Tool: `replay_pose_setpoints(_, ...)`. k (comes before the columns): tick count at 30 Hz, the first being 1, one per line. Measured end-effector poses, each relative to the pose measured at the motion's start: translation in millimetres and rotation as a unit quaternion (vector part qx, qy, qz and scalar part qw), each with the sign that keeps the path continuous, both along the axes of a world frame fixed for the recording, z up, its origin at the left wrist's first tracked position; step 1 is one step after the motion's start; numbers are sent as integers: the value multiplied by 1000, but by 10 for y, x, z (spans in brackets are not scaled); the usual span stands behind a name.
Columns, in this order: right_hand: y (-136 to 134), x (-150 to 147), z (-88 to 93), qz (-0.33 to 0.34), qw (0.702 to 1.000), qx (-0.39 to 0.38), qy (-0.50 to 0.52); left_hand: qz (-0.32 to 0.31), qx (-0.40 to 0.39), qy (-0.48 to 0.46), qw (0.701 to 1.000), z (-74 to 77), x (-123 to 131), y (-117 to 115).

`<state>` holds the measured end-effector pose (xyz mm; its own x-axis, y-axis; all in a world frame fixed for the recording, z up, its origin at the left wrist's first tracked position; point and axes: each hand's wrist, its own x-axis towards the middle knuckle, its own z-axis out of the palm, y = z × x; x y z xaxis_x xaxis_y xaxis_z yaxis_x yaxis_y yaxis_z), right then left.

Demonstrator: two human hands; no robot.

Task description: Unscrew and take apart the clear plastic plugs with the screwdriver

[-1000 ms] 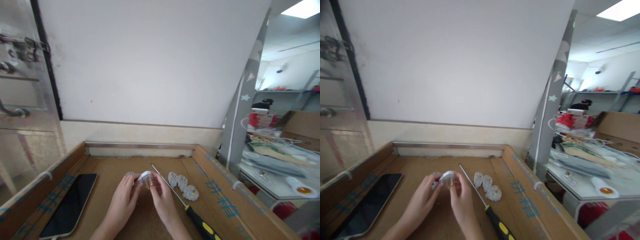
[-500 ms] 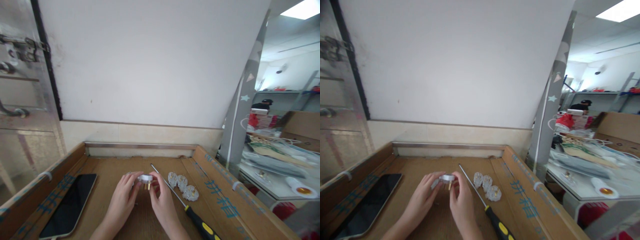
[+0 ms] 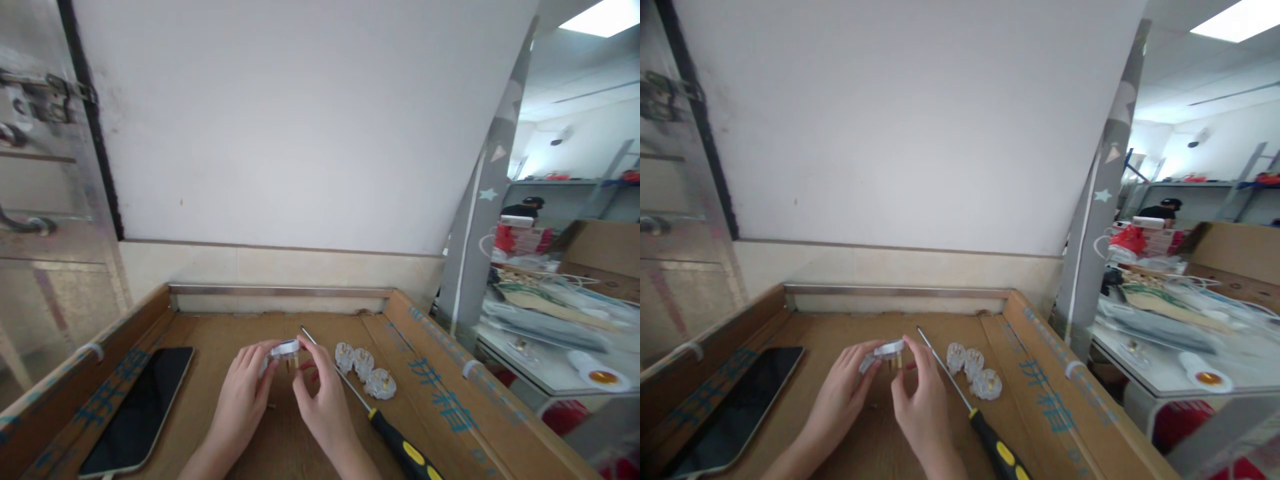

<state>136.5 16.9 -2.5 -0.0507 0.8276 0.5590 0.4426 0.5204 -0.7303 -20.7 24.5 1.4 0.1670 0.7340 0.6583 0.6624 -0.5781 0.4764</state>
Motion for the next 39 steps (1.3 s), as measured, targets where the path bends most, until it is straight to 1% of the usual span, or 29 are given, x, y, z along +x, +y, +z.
replay_pose_setpoints(6, -4, -18, -12, -3, 1000, -20, -10, 0, -10, -9, 1000, 26, 2, -17)
replay_pose_setpoints(11, -43, -23, 27, -4, 999, -33, -19, 9, -30, -30, 999, 32, 4, -27)
replay_pose_setpoints(18, -38, -29, 67, -3, 999, -37, 6, 5, -51, -51, 997, 22, 18, -28)
replay_pose_setpoints(26, -38, -48, 61, 2, 996, -80, 37, -17, -100, -85, 991, 57, 34, -74)
replay_pose_setpoints(31, -52, -50, 54, 30, 994, -98, 43, -20, -94, -88, 991, 32, 29, -31)
replay_pose_setpoints(36, -69, -48, 93, 21, 993, -106, 50, -11, -95, -78, 992, 13, 17, -21)
replay_pose_setpoints(39, -66, -54, 134, 45, 987, -124, 93, -6, -86, -76, 993, 10, 20, -38)
